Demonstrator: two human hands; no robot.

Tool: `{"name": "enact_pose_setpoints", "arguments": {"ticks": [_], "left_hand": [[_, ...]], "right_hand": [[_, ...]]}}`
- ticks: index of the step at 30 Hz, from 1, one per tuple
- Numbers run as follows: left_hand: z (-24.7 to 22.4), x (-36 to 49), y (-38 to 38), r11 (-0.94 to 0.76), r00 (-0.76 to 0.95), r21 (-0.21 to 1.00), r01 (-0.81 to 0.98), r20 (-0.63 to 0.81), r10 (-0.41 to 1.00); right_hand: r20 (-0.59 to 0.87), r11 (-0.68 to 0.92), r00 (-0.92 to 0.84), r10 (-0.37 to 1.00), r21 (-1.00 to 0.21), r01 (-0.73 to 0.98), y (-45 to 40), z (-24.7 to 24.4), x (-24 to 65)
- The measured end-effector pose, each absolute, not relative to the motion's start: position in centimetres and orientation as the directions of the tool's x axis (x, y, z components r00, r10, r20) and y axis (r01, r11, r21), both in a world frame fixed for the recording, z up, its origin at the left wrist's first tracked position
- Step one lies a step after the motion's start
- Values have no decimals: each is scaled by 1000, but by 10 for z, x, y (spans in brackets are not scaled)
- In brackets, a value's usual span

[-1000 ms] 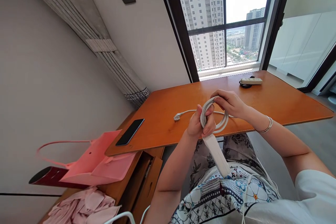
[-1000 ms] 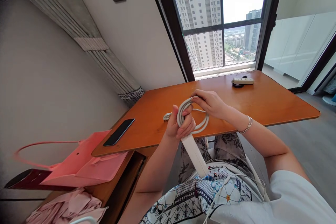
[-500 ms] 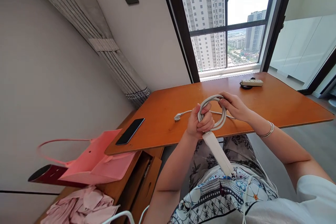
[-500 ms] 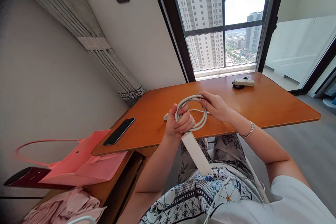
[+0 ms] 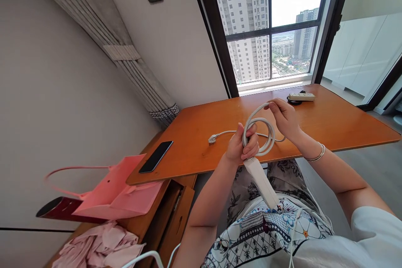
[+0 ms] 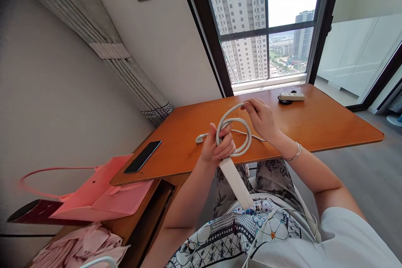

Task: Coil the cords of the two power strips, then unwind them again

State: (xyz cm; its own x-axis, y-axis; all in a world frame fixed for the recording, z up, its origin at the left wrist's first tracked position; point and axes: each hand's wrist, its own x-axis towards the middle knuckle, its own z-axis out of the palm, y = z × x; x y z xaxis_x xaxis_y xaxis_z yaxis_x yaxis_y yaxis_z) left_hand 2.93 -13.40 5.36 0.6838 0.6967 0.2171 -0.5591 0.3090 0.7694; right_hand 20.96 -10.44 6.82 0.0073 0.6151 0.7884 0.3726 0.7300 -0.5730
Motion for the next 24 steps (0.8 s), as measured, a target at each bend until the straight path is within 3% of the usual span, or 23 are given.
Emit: {"name": "enact_pose_setpoints", "arguments": {"ticks": [7, 12, 16, 18, 21, 24], "left_hand": [[59, 18, -130, 234, 546, 734, -637, 217, 809], [75, 11, -135, 17, 282, 698, -716, 267, 922], [88, 1, -138, -179, 122, 652, -737, 388, 914], [91, -3, -137, -254, 73, 642, -724, 437, 897], [92, -5, -135, -316, 18, 651, -690, 452, 892], [92, -5, -133, -342, -12, 643, -685, 459, 888]], "right_hand": [[658, 721, -302, 690, -588, 367, -116, 57, 211], [497, 656, -428, 755, -561, 505, -119, 33, 216], [355, 592, -484, 800, -602, 537, -113, 0, 233], [397, 577, -421, 815, -615, 537, -112, -12, 242], [577, 589, -228, 784, -578, 565, -114, -15, 253], [734, 584, -138, 665, -395, 709, -118, -5, 259]]}}
